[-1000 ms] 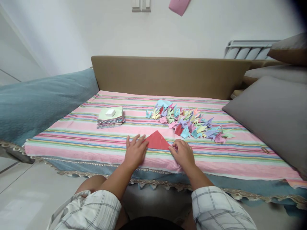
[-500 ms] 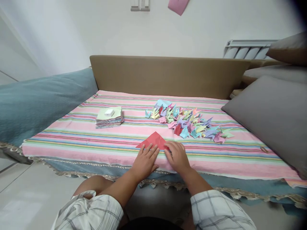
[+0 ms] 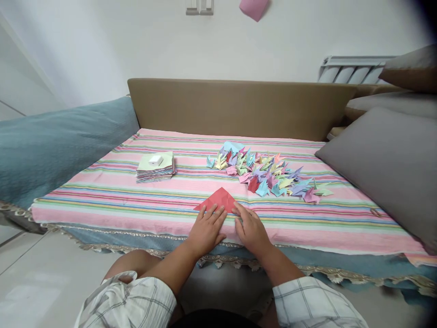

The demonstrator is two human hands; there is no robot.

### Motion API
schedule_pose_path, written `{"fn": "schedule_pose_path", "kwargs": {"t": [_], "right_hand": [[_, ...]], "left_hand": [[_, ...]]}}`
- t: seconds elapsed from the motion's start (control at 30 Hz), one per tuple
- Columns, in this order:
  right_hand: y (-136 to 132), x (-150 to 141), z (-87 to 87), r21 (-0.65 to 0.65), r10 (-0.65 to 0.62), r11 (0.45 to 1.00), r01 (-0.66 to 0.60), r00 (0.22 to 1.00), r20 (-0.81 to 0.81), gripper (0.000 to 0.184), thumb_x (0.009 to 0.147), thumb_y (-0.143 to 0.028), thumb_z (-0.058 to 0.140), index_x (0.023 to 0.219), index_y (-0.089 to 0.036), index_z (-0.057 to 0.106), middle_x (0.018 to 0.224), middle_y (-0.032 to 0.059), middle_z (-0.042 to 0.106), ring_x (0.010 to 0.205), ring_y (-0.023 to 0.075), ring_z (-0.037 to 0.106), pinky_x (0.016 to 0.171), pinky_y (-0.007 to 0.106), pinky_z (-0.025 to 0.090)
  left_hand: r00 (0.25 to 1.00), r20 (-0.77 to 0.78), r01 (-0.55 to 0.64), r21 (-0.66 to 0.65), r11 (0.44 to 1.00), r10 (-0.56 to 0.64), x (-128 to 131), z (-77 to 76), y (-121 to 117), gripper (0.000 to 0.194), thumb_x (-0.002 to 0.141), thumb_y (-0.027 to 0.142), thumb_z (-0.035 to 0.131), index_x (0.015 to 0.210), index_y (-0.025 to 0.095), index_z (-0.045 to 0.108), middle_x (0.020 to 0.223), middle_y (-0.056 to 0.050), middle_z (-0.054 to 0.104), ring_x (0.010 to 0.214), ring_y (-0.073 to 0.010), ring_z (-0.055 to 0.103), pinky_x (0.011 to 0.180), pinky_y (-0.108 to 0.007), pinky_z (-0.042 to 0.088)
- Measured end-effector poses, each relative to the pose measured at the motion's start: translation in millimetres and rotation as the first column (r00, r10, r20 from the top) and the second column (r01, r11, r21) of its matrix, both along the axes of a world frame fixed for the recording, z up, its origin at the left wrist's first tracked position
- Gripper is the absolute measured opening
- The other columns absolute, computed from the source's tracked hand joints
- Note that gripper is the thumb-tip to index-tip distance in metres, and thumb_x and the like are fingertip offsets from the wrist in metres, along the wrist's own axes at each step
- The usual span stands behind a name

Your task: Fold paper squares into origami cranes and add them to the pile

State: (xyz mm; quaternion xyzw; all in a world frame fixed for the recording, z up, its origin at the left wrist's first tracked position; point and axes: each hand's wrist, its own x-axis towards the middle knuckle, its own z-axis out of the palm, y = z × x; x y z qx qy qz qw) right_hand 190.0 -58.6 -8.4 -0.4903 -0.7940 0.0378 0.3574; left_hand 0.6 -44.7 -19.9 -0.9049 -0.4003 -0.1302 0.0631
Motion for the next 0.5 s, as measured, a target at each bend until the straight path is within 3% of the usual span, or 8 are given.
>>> {"fn": "schedule_pose_path", "kwargs": {"t": [0.2,0.3,0.5], "right_hand": [[2,17,5.6,-0.142,-0.170,0.977,0.160,0.983,-0.063,0.045,0.085,-0.018,0.035,0.130,-0.016,0.039,0.103,0.0066,0.068,0.097,0.0194,0.062,0.089,0.035,0.044],[3,20,5.6,-0.179,-0.196,0.966,0.186,0.980,-0.039,0.045,0.085,-0.020,0.037,0.129,-0.017,0.040,0.102,0.0055,0.069,0.095,0.0202,0.062,0.086,0.033,0.045],[5,19,4.8,-0.179,-0.218,0.960,0.215,0.976,0.005,0.045,0.083,-0.020,0.040,0.129,-0.019,0.042,0.100,0.0046,0.069,0.089,0.0210,0.064,0.079,0.031,0.046]], "left_hand": [[1.000,-0.001,-0.012,-0.012,1.000,0.012,2,3.6,-1,0.068,0.078,0.044,0.059,0.137,0.021,0.034,0.144,-0.010,0.036,0.133,-0.0293,0.029,0.108,-0.053,0.018],[1.000,0.013,-0.023,-0.011,1.000,0.023,1,7.5,0,0.065,0.076,0.045,0.061,0.133,0.020,0.041,0.144,-0.011,0.035,0.131,-0.0305,0.032,0.106,-0.052,0.025],[0.987,0.126,-0.103,0.044,0.994,0.096,-21,25.0,8,0.036,0.079,0.043,0.058,0.106,0.019,0.066,0.138,-0.014,0.043,0.124,-0.0300,0.042,0.102,-0.044,0.036]]}}
